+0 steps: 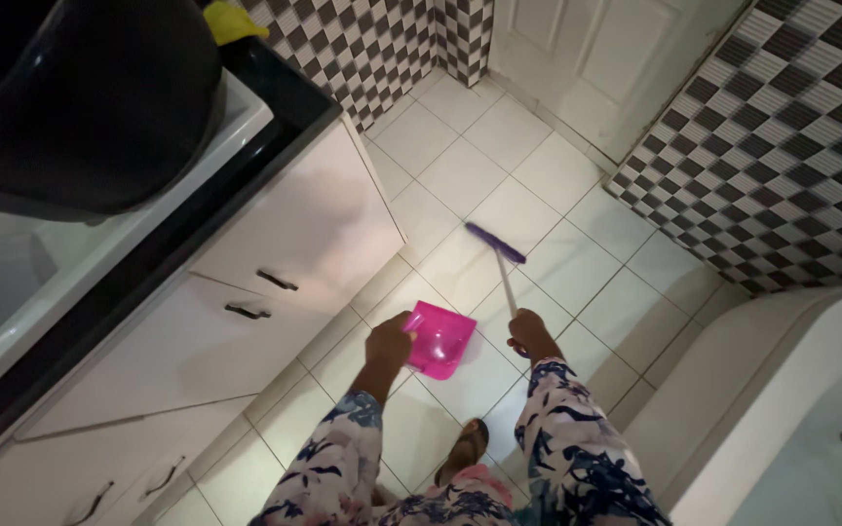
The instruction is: The person sweeps the bathroom floor by hand using a small handheld broom and a dustpan, gathering debris into the dustpan and moving a large bucket aside to reach the corners.
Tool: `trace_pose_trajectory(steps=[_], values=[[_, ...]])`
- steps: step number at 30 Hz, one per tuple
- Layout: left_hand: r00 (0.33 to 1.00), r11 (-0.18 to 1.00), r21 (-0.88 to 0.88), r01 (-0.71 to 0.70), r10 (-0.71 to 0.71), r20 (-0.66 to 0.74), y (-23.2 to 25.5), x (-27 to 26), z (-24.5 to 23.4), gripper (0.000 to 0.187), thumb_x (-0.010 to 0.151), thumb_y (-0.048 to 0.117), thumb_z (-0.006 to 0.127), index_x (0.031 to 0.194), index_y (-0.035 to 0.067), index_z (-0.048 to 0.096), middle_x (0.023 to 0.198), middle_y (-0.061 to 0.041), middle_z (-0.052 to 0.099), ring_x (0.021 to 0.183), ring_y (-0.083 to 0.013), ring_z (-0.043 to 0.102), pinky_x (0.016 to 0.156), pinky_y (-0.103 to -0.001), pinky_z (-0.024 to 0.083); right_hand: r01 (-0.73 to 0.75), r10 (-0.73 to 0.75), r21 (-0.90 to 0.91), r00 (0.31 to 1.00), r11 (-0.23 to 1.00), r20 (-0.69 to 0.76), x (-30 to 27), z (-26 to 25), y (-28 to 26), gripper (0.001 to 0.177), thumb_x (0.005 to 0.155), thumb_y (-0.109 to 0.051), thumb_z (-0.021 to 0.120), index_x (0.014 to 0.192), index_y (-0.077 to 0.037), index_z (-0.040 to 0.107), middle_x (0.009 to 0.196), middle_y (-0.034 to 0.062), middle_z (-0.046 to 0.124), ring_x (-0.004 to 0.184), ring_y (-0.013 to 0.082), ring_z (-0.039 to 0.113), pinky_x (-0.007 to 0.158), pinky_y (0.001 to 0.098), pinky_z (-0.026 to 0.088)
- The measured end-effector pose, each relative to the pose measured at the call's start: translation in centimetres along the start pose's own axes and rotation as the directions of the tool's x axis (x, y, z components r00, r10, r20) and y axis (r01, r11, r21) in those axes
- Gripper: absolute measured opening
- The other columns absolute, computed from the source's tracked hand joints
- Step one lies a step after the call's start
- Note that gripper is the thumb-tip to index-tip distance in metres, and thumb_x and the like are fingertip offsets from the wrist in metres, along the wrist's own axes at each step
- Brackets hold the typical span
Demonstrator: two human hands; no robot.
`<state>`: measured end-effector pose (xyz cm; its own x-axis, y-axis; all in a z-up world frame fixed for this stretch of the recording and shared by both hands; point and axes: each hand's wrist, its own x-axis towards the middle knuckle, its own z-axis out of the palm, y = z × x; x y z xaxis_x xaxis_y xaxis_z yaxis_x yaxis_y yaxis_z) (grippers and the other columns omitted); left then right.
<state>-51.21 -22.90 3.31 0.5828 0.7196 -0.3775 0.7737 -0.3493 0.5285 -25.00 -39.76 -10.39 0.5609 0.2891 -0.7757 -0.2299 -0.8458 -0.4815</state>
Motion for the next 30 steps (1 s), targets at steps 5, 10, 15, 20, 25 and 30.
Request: trace_pose_trajectory(steps=[5,10,15,20,25,30], values=[[1.0,0.997,0.072,0.022,-0.024,0.019,-3.3,0.5,-0.2,0.047,0.086,0.026,0.072,0.132,0.033,0.064,0.118,-0.007,0.073,0.109,-0.0306,0.069,0.094,-0.042,0.055,0.151,-0.154,-0.319,0.988,0.936,0.015,-2.3,3.2,1.9,0.021,0.097,-0.008,0.053,0.109,0.001,0.067,0.068,0.0169,0.071,0.052,0.0241,0.07,0.042,0.0386,0.051],[0.999,0.999,-0.041,0.03,-0.029,0.02,-6.2,1.2,2.0,0.05,0.085,0.027,0.073,0.135,0.028,0.064,0.125,-0.006,0.07,0.112,-0.0284,0.07,0.098,-0.038,0.055,0.185,-0.152,-0.42,0.982,0.888,0.11,-5.8,4.2,5.7,0.019,0.092,-0.006,0.057,0.109,-0.003,0.066,0.07,0.0171,0.071,0.054,0.0242,0.069,0.045,0.0379,0.054],[0.998,0.997,0.056,-0.056,0.056,0.001,-8.1,1.0,2.9,0.05,0.086,0.029,0.074,0.134,0.027,0.064,0.125,-0.007,0.07,0.115,-0.0296,0.066,0.098,-0.041,0.053,0.153,-0.1,-0.32,0.979,0.935,0.176,-11.2,4.7,11.3,0.017,0.092,-0.005,0.057,0.107,-0.004,0.065,0.066,0.0112,0.066,0.052,0.0237,0.062,0.043,0.0392,0.047],[0.997,0.996,0.051,-0.07,0.069,0.029,-7.8,-0.2,2.3,0.044,0.091,0.03,0.07,0.135,0.028,0.065,0.122,-0.008,0.073,0.114,-0.0309,0.068,0.098,-0.042,0.055,0.055,-0.055,0.002,0.989,0.998,0.137,-13.8,4.8,12.8,0.013,0.092,-0.004,0.057,0.104,-0.003,0.061,0.066,0.0097,0.059,0.051,0.0226,0.056,0.041,0.0404,0.044],[0.999,0.999,0.024,-0.031,0.03,0.023,-7.2,-0.7,2.5,0.051,0.089,0.027,0.071,0.139,0.029,0.06,0.126,-0.01,0.068,0.117,-0.0324,0.064,0.096,-0.046,0.053,-0.103,0.104,-0.014,0.994,0.995,0.043,-13.3,9.1,11.0,0.015,0.093,-0.006,0.053,0.105,-0.009,0.062,0.067,0.0102,0.061,0.052,0.0224,0.056,0.042,0.0388,0.043],[0.997,0.998,0.014,-0.062,0.061,0.041,-7.8,-0.8,2.2,0.052,0.089,0.029,0.07,0.141,0.031,0.059,0.125,-0.01,0.07,0.116,-0.0323,0.066,0.1,-0.045,0.053,-0.031,0.041,-0.075,0.99,0.997,0.136,-15.0,9.0,12.9,0.015,0.092,-0.004,0.052,0.102,-0.007,0.063,0.068,0.0102,0.062,0.052,0.0233,0.057,0.04,0.0387,0.043]])
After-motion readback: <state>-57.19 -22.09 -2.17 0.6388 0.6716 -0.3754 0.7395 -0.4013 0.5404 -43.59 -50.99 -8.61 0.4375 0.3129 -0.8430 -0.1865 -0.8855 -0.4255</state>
